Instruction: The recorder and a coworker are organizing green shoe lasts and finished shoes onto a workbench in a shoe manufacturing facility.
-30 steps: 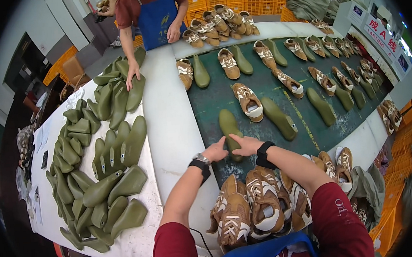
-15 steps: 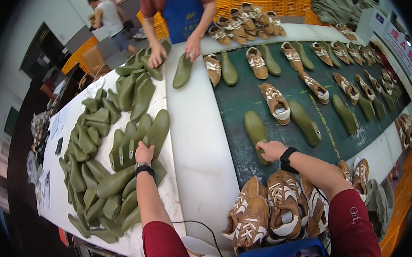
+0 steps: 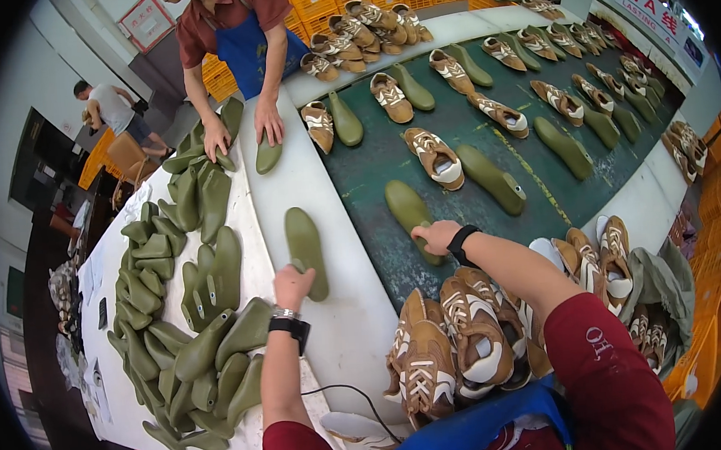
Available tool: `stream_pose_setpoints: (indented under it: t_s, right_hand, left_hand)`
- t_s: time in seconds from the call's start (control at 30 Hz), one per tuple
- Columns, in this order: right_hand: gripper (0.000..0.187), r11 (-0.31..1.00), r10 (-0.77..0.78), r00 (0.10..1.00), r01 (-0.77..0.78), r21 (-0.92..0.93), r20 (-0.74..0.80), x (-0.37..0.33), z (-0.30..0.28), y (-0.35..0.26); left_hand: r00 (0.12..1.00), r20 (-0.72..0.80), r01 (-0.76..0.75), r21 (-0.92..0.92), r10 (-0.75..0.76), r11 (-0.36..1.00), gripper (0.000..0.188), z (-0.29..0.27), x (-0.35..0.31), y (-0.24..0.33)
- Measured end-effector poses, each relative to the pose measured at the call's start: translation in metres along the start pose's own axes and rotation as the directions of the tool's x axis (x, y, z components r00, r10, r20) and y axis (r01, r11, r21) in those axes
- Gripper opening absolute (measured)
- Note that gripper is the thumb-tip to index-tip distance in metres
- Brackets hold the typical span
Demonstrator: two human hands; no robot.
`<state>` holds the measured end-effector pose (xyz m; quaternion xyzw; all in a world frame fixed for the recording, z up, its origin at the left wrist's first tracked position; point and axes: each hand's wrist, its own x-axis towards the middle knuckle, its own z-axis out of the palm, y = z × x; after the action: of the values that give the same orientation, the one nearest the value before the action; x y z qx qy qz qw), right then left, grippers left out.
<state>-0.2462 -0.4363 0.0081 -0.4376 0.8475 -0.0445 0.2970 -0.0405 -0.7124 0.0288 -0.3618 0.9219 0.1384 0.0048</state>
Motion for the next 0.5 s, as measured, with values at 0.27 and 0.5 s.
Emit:
stream_pose_setpoints:
  t_s: [0.27, 0.5]
  right_hand:
    - [0.038, 0.965, -0.262, 0.937, 0.247, -0.093, -0.23, -0.071, -0.089, 0.016]
    - [0.033, 0.925, -0.318, 0.925, 0.351, 0.148, -0.206, -0.274, -0.161, -0.005]
  left_hand:
    - [0.987, 0.029, -0.157, -0.012, 0.158, 0.987, 0.075, 0.035, -0.037, 0.041]
    - [0.879, 0.475, 0.069, -0.236, 0.053, 0.969, 0.072, -0.033, -0.101, 0.039]
